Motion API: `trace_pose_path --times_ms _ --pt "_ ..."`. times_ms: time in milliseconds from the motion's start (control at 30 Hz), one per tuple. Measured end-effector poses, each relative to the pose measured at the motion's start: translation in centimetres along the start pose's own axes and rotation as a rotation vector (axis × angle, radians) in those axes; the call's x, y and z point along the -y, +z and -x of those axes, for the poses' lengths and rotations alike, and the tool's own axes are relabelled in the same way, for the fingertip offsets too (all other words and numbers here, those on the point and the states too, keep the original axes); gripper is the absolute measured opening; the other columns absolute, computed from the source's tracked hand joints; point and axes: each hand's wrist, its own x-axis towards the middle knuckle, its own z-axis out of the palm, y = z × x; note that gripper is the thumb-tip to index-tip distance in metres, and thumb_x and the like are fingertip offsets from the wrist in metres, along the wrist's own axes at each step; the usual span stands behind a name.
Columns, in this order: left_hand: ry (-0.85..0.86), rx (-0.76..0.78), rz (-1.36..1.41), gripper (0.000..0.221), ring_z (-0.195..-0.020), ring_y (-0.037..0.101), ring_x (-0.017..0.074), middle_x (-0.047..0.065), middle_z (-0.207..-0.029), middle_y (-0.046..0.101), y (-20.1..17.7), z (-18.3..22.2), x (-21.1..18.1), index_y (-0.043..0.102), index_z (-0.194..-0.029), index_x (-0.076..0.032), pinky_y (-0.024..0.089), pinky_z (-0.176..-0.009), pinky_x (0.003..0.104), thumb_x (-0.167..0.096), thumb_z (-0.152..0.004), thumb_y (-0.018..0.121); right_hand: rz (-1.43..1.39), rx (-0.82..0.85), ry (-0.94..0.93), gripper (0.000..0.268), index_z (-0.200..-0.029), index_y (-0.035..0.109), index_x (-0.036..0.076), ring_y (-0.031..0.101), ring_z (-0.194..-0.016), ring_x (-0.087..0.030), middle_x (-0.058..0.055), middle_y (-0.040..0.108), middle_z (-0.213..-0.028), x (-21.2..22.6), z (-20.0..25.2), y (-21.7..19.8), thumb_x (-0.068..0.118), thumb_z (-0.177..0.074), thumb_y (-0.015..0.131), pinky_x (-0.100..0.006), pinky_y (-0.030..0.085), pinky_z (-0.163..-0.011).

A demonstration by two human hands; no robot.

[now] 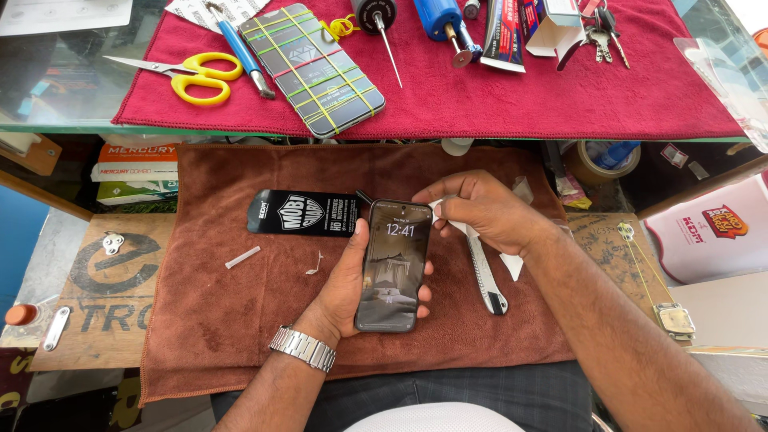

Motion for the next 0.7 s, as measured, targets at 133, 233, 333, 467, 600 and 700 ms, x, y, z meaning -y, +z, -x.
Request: trace_pose_path --times_ms 133,233,333,467,600,700 --pt "-0.007 0.057 0.012 0.089 -0.084 0.076 0.0288 0.021 -0.108 0.07 0.4 0.2 -0.3 0.05 -0.142 -0.004 0.067 -0.071 0.046 -0.077 -0.098 0.026 0.111 0.032 0.082 0.036 -0.116 0.072 -0.005 0.066 -0.074 -0.01 -0.006 0.076 -0.09 1.4 -0.3 -0.1 0.002 -0.082 0.063 -0.024 0.057 -0.067" --pt "-0.022 0.042 0.019 0.088 -0.083 0.076 0.0285 0.02 -0.108 0.07 0.4 0.1 -0.3 0.051 -0.141 -0.004 0.067 -0.07 0.045 -0.076 -0.097 0.025 0.159 0.043 0.119 0.033 -0.112 0.073 -0.004 0.065 -0.071 -0.01 -0.006 0.074 -0.088 1.8 -0.4 -0.1 0.003 -0.08 0.066 -0.024 0.056 -0.064" --pt "-0.015 0.017 -0.031 0.088 -0.082 0.076 0.0279 0.02 -0.106 0.069 0.3 0.0 -0.2 0.051 -0.138 -0.003 0.067 -0.069 0.044 -0.076 -0.098 0.025 0.213 0.037 0.119 0.028 -0.104 0.072 -0.003 0.063 -0.069 -0.008 -0.005 0.072 -0.085 1.8 -0.7 -0.2 0.002 -0.077 0.066 -0.024 0.055 -0.062" --pt "-0.015 0.029 -0.045 0.089 -0.081 0.075 0.0267 0.019 -0.105 0.069 0.1 -0.2 0.1 0.054 -0.135 0.0 0.067 -0.068 0.042 -0.075 -0.099 0.024 0.227 0.051 0.079 0.023 -0.096 0.069 0.0 0.053 -0.061 -0.008 -0.003 0.062 -0.077 1.0 -1.0 -0.3 -0.001 -0.074 0.062 -0.025 0.046 -0.054" --pt "-0.025 -0.008 -0.064 0.089 -0.08 0.075 0.0264 0.018 -0.104 0.07 -0.1 -0.2 0.2 0.057 -0.129 0.002 0.067 -0.066 0.041 -0.075 -0.099 0.024 0.148 0.071 0.083 0.021 -0.091 0.066 0.001 0.051 -0.058 -0.008 -0.002 0.061 -0.075 0.1 -1.5 -0.6 -0.004 -0.072 0.061 -0.025 0.041 -0.05" --pt "-0.027 -0.017 -0.077 0.089 -0.079 0.074 0.026 0.018 -0.102 0.071 0.0 -0.2 0.1 0.058 -0.128 0.001 0.067 -0.066 0.041 -0.076 -0.099 0.024 0.098 0.103 0.086 0.019 -0.091 0.066 0.002 0.048 -0.056 -0.007 -0.002 0.059 -0.071 -0.3 -1.9 -0.9 -0.004 -0.073 0.062 -0.024 0.038 -0.049"
